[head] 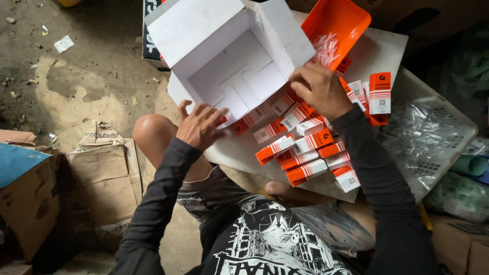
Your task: The person unboxes small orange and white containers and organizes them into a white tray on a table.
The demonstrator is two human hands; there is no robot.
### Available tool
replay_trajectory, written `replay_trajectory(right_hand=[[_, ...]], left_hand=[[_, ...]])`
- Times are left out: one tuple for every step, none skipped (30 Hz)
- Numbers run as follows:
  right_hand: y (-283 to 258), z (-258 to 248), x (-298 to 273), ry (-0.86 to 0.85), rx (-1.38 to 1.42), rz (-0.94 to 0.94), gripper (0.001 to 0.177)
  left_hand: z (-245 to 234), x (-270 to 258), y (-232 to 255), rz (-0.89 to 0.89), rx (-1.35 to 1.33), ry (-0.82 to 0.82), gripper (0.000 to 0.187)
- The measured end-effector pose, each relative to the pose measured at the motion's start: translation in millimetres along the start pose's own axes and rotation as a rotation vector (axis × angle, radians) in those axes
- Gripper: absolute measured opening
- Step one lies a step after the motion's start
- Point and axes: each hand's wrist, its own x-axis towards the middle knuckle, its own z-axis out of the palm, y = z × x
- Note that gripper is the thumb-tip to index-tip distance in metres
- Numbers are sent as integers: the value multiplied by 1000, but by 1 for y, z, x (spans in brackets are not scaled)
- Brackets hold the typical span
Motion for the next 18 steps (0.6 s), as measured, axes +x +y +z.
replay_trajectory(right_hand=[[0,3,-5,-42,-153,-35,14],[0,7,-10,-84,-306,-71,12],[-12,13,-10,-81,-306,-71,12],[-24,20,-12,-112,-355,-145,11],[-36,27,-13,-141,-404,-220,11],[-28,45,-16,-138,-404,-217,11],[-20,63,-20,-151,-464,-291,12],[-12,80,-23,-165,-524,-364,14],[-9,93,-28,-161,-525,-359,14],[-5,106,-32,-178,-565,-372,11],[-1,119,-35,-195,-605,-384,10],[1,127,-36,-192,-608,-383,10],[2,135,-37,-198,-601,-380,8],[4,143,-38,-206,-593,-379,11],[4,146,-37,-204,-595,-379,11],[5,148,-37,-175,-581,-382,13],[7,151,-36,-146,-568,-386,16],[5,150,-36,-146,-569,-386,16]], left_hand=[[3,-2,2,-4,6,-49,56],[5,-4,3,-8,14,-98,74],[15,-8,-1,-7,16,-98,74],[24,-13,-5,-24,67,-123,75],[34,-17,-9,-41,120,-148,77],[38,-17,-10,-36,120,-150,77],[42,-17,-11,-57,134,-171,82],[46,-17,-12,-77,148,-193,87],[51,-17,-13,-71,148,-194,87],[56,-16,-16,-64,163,-189,79],[61,-16,-18,-56,178,-184,72],[61,-15,-18,-52,179,-183,72],[62,-13,-17,-55,180,-202,69],[63,-12,-17,-61,180,-220,67],[61,-11,-16,-59,180,-218,67],[60,-9,-15,-60,153,-198,62],[59,-7,-14,-60,127,-178,58],[62,-8,-14,-60,126,-177,58]])
